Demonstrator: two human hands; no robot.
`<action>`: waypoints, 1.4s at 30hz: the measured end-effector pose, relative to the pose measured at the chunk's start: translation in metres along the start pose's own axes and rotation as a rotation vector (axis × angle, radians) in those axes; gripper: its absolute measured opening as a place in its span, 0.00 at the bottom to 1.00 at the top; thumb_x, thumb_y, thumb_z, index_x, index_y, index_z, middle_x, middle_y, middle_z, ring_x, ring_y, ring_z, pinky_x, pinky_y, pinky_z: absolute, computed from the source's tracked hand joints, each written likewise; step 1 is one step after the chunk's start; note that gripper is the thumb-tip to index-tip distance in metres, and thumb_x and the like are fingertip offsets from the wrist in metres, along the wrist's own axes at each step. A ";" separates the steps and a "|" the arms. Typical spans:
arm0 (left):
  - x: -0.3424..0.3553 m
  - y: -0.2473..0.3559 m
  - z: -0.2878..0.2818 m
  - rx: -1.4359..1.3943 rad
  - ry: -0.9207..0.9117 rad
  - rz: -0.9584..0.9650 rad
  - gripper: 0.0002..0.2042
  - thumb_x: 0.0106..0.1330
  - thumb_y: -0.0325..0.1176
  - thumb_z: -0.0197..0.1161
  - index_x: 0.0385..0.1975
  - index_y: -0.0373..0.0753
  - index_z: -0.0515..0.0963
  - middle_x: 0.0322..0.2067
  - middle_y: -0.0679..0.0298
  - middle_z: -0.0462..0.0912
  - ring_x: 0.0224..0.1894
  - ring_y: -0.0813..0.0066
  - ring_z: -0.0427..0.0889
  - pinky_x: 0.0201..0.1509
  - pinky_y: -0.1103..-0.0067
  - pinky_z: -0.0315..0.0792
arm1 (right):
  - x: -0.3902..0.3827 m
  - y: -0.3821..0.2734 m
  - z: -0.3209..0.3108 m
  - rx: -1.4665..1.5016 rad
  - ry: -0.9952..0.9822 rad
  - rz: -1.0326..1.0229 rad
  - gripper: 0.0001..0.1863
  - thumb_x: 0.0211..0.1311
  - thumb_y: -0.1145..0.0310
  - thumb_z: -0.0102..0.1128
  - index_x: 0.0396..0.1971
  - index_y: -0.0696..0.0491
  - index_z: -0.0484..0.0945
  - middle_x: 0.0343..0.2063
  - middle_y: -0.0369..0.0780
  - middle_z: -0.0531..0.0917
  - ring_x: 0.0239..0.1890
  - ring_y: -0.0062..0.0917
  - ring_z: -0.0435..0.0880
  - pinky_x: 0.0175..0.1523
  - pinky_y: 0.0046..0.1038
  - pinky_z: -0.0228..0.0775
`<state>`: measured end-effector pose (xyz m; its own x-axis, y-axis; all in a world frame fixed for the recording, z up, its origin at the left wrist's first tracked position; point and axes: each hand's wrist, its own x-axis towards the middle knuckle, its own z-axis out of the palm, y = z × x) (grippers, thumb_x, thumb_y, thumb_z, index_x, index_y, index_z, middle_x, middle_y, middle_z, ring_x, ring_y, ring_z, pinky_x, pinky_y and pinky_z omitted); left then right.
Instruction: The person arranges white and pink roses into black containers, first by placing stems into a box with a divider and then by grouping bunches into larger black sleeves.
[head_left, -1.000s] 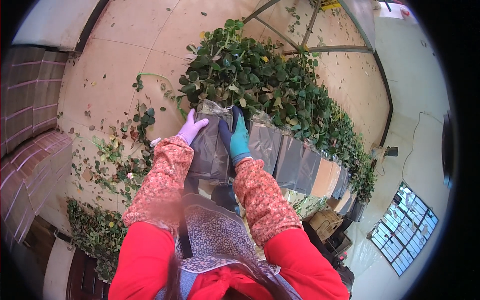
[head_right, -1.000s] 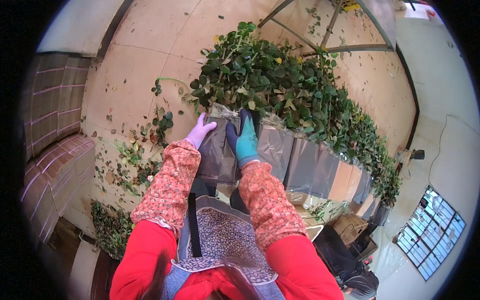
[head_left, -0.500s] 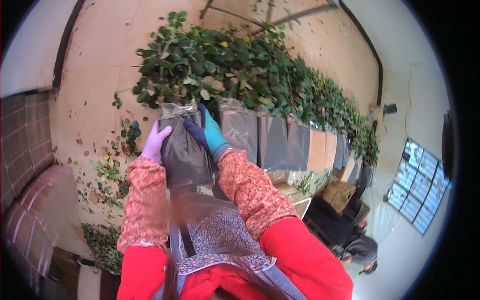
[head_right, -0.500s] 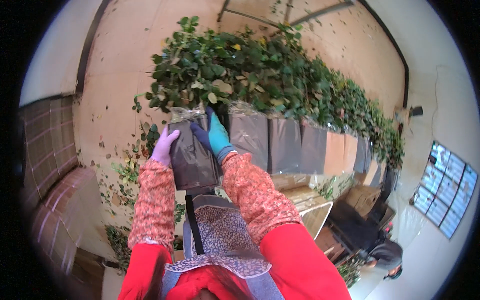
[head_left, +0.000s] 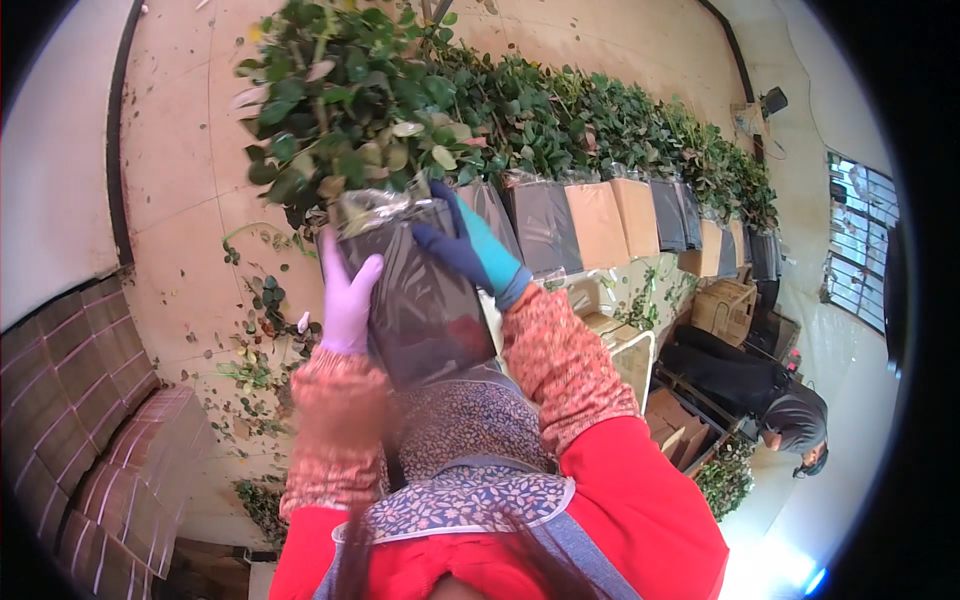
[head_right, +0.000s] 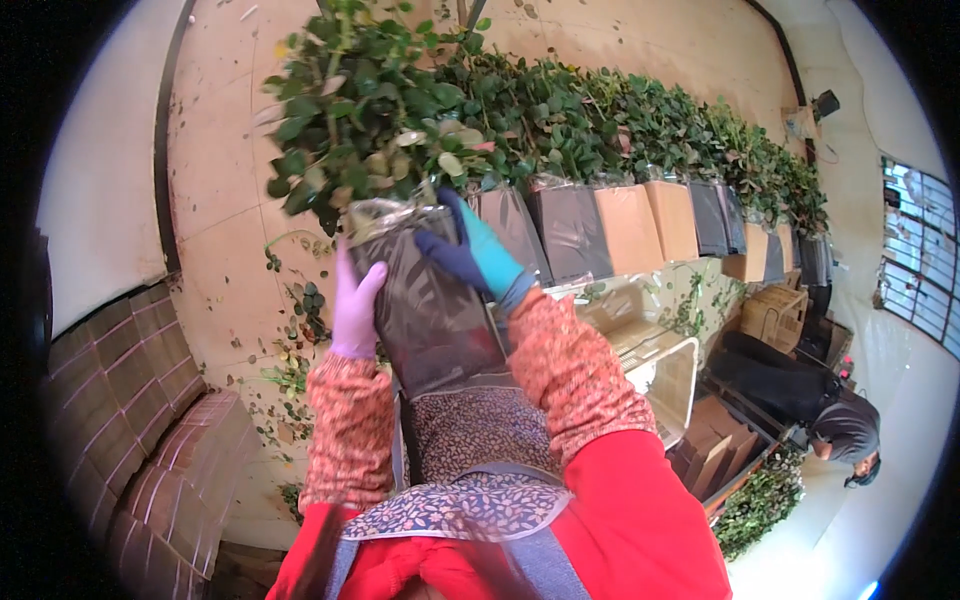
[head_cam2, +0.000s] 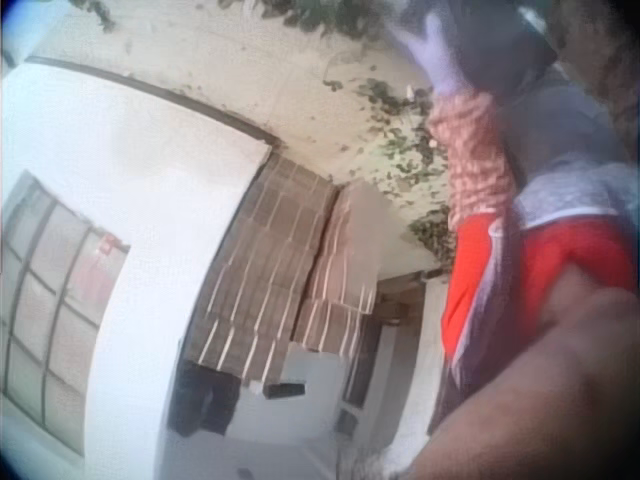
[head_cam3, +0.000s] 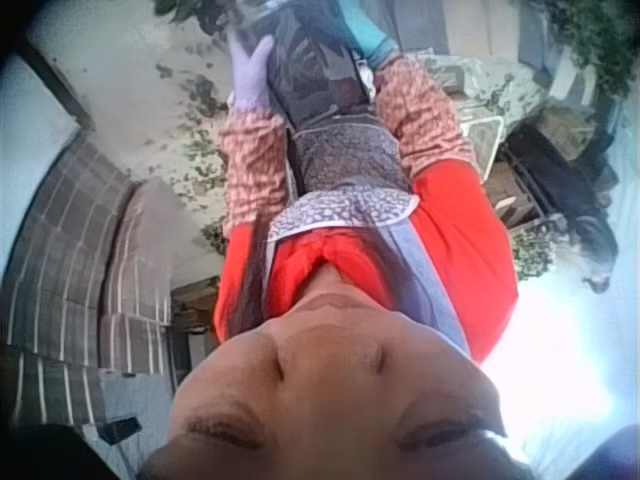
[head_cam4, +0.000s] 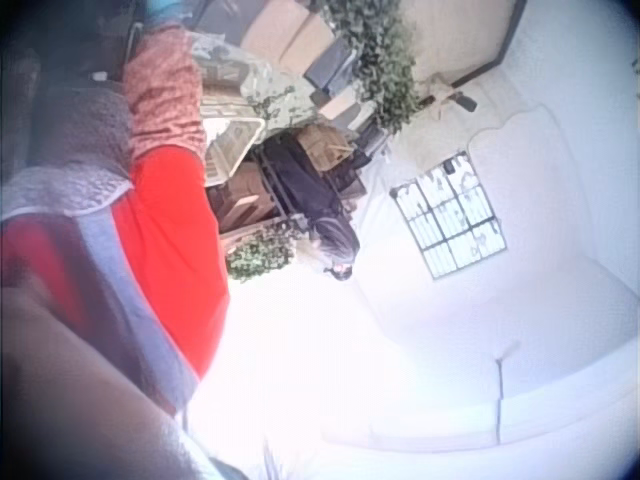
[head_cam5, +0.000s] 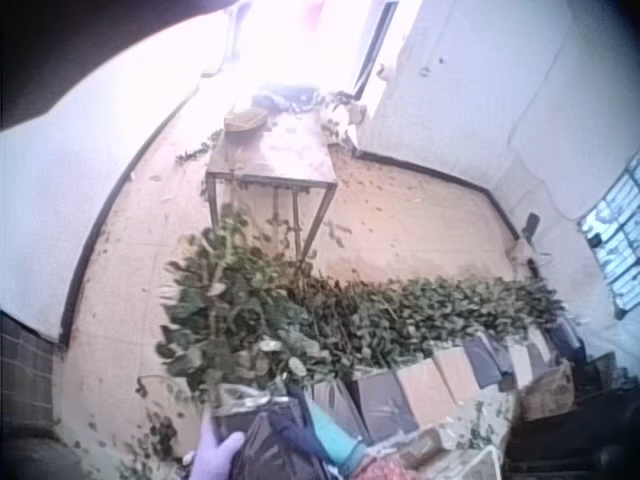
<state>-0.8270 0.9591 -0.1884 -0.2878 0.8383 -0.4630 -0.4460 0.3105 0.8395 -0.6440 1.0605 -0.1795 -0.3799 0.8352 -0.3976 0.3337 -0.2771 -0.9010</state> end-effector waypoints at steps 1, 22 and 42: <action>0.017 -0.016 0.009 0.095 0.055 0.065 0.43 0.65 0.32 0.66 0.75 0.32 0.46 0.72 0.51 0.56 0.72 0.60 0.60 0.75 0.71 0.54 | 0.011 0.016 -0.010 0.051 -0.035 0.017 0.48 0.61 0.53 0.70 0.71 0.63 0.54 0.67 0.52 0.68 0.69 0.35 0.67 0.70 0.32 0.61; 0.083 -0.080 -0.008 0.064 0.026 -0.286 0.39 0.68 0.42 0.63 0.74 0.35 0.50 0.67 0.53 0.64 0.67 0.61 0.66 0.71 0.68 0.61 | 0.076 0.141 -0.004 0.049 0.068 0.039 0.28 0.68 0.61 0.63 0.61 0.62 0.70 0.53 0.46 0.79 0.54 0.28 0.76 0.60 0.31 0.70; -0.031 0.009 0.065 -0.080 -0.303 -0.289 0.35 0.67 0.34 0.58 0.74 0.40 0.52 0.65 0.56 0.66 0.64 0.59 0.70 0.68 0.65 0.67 | -0.073 0.013 -0.072 0.247 0.071 -0.031 0.44 0.64 0.48 0.62 0.70 0.63 0.57 0.68 0.53 0.67 0.69 0.37 0.66 0.73 0.31 0.54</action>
<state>-0.7667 0.9648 -0.1479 0.1158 0.8192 -0.5618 -0.5394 0.5268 0.6569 -0.5500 1.0296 -0.1495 -0.3222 0.8740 -0.3638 0.0988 -0.3512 -0.9311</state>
